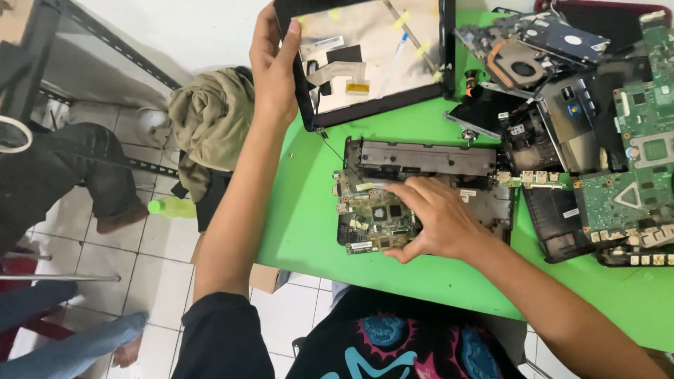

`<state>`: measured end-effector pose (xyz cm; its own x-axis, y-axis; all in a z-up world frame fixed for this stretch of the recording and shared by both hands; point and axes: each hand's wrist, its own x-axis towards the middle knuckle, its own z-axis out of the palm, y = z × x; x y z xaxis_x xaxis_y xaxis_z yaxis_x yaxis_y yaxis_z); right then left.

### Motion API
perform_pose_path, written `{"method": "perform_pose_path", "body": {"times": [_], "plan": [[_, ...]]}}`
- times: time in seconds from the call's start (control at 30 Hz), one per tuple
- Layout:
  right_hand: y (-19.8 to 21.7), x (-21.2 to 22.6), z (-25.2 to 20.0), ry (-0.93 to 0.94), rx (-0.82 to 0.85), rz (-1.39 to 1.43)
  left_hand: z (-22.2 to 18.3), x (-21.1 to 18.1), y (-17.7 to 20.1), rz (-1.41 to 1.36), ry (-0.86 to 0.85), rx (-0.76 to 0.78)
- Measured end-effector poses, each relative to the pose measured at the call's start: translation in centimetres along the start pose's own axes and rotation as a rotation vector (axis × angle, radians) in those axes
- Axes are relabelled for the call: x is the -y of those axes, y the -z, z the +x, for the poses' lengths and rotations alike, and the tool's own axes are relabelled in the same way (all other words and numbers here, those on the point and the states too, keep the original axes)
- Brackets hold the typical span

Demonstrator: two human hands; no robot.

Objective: Assembling a laptop by installing the motherboard, connecting internal cables, and securing components with screws.

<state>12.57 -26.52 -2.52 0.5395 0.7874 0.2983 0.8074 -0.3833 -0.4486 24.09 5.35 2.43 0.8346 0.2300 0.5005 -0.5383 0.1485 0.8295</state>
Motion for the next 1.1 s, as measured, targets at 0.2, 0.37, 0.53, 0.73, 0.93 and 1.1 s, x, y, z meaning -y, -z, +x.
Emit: {"method": "perform_pose_path", "body": {"times": [0.2,0.37,0.53,0.73,0.93,1.1], "plan": [[0.1,0.2,-0.1,-0.105,0.127,-0.089,-1.5,-1.7,-1.7,0.062,-0.239,-0.053],[-0.1,0.2,-0.2,-0.163,0.056,-0.142,-2.1,-1.0,-1.2,0.036,-0.284,-0.192],[-0.1,0.2,-0.2,-0.167,0.130,-0.181,-1.7,-1.8,-1.5,-0.210,-0.268,-0.212],[0.2,2.3,-0.7,0.041,-0.115,-0.244,-2.6,-2.1,-6.1,-0.308,-0.127,-0.248],[-0.3,2.0,-1.0,-0.037,-0.115,-0.176,-2.8,-2.7,-10.5,-0.313,-0.202,-0.066],[0.3,1.6,-0.9,-0.235,-0.119,-0.110,-3.3,-2.4,-11.4,-0.252,-0.174,0.004]]}}
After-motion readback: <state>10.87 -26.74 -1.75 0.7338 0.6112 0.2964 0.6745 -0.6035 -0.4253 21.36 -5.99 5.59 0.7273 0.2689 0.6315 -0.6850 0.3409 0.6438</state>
